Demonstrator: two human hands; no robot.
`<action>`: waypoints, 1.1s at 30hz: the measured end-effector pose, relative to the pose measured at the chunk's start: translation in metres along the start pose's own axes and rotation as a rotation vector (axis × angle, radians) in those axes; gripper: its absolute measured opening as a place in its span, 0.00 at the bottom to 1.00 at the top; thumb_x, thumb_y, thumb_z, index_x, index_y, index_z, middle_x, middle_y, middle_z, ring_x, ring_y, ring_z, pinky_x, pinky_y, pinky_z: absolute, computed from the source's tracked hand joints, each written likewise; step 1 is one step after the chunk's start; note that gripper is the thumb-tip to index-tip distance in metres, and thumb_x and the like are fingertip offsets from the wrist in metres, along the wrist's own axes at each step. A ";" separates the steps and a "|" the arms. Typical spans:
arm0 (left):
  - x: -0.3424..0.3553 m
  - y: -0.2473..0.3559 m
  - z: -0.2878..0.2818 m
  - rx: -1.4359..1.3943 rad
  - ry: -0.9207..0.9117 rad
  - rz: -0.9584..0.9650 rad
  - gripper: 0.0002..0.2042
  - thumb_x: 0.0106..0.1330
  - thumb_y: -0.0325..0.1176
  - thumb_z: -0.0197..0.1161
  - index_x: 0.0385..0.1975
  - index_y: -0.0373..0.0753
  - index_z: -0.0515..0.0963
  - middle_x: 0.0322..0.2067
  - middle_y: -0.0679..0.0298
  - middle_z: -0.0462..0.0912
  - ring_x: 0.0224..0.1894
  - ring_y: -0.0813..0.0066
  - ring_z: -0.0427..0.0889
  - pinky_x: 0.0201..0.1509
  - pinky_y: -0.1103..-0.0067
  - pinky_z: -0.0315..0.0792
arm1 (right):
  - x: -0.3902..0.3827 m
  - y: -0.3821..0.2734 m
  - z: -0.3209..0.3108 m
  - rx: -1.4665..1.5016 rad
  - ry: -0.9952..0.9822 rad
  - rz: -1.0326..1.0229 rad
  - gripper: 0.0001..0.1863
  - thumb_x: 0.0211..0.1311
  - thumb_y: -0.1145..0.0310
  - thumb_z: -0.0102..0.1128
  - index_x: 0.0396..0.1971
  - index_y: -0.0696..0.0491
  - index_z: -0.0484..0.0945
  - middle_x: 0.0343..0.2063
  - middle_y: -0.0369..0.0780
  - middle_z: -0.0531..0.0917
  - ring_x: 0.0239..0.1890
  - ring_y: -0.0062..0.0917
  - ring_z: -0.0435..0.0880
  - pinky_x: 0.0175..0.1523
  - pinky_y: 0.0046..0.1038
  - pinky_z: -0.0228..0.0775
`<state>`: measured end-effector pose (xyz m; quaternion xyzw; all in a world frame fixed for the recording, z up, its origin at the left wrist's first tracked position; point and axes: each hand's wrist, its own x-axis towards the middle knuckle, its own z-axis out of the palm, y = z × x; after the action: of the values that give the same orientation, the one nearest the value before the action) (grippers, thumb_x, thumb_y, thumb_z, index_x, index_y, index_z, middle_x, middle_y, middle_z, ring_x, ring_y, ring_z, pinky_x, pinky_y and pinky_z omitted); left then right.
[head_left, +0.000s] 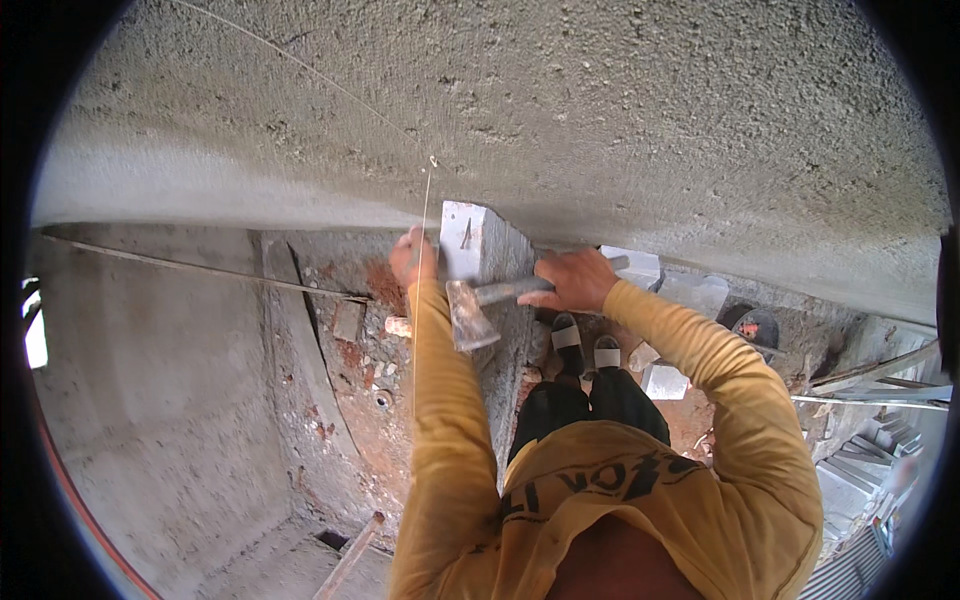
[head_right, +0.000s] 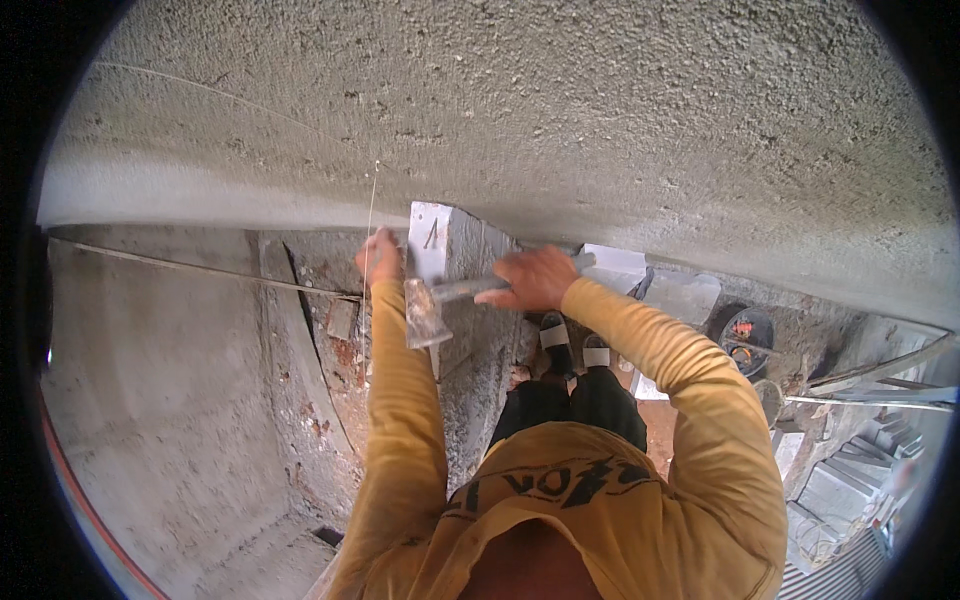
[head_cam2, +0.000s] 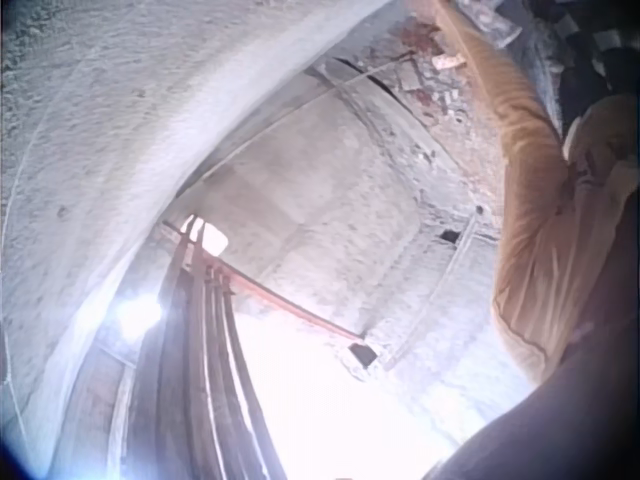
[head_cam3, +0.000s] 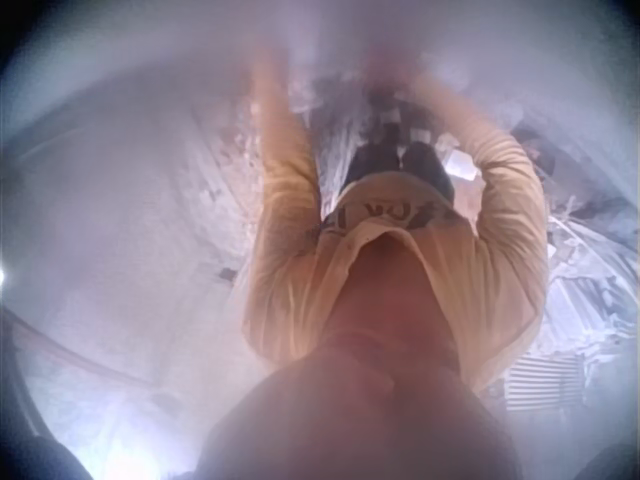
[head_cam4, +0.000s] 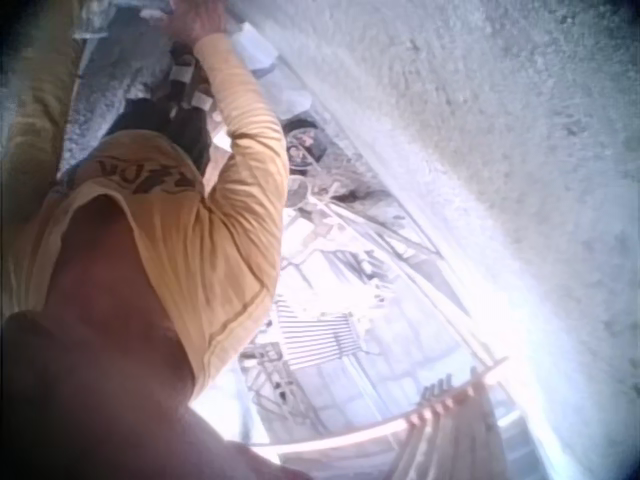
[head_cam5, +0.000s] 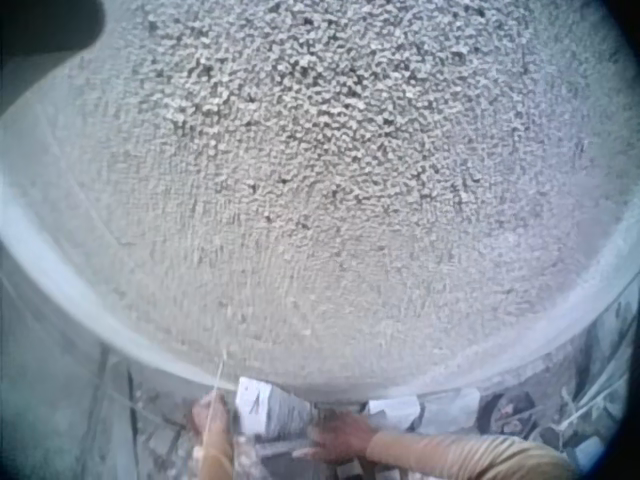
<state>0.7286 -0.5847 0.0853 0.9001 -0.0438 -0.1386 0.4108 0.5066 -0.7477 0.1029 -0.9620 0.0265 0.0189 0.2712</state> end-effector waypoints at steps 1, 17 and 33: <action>-0.013 -0.016 -0.006 0.053 0.204 0.048 0.18 0.63 0.46 0.56 0.30 0.32 0.79 0.22 0.57 0.80 0.25 0.68 0.78 0.33 0.75 0.72 | 0.001 0.000 0.000 0.011 0.067 0.082 0.35 0.58 0.32 0.43 0.26 0.54 0.75 0.25 0.45 0.82 0.30 0.44 0.82 0.35 0.45 0.71; -0.104 -0.079 0.004 0.533 0.156 0.060 0.25 0.64 0.54 0.50 0.43 0.34 0.74 0.40 0.48 0.79 0.45 0.49 0.77 0.51 0.60 0.67 | 0.005 0.001 -0.003 -0.012 0.026 -0.010 0.35 0.57 0.32 0.44 0.25 0.53 0.76 0.22 0.47 0.82 0.27 0.44 0.82 0.32 0.43 0.72; -0.108 -0.063 0.003 0.552 0.259 0.155 0.22 0.60 0.53 0.55 0.35 0.35 0.74 0.31 0.48 0.80 0.34 0.47 0.80 0.38 0.60 0.72 | 0.015 0.000 0.008 0.053 0.018 0.093 0.34 0.56 0.33 0.48 0.24 0.55 0.75 0.22 0.47 0.81 0.28 0.44 0.82 0.34 0.44 0.72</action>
<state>0.6221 -0.5246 0.0592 0.9817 -0.0958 0.0259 0.1626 0.5214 -0.7440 0.0960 -0.9523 0.0740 0.0219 0.2951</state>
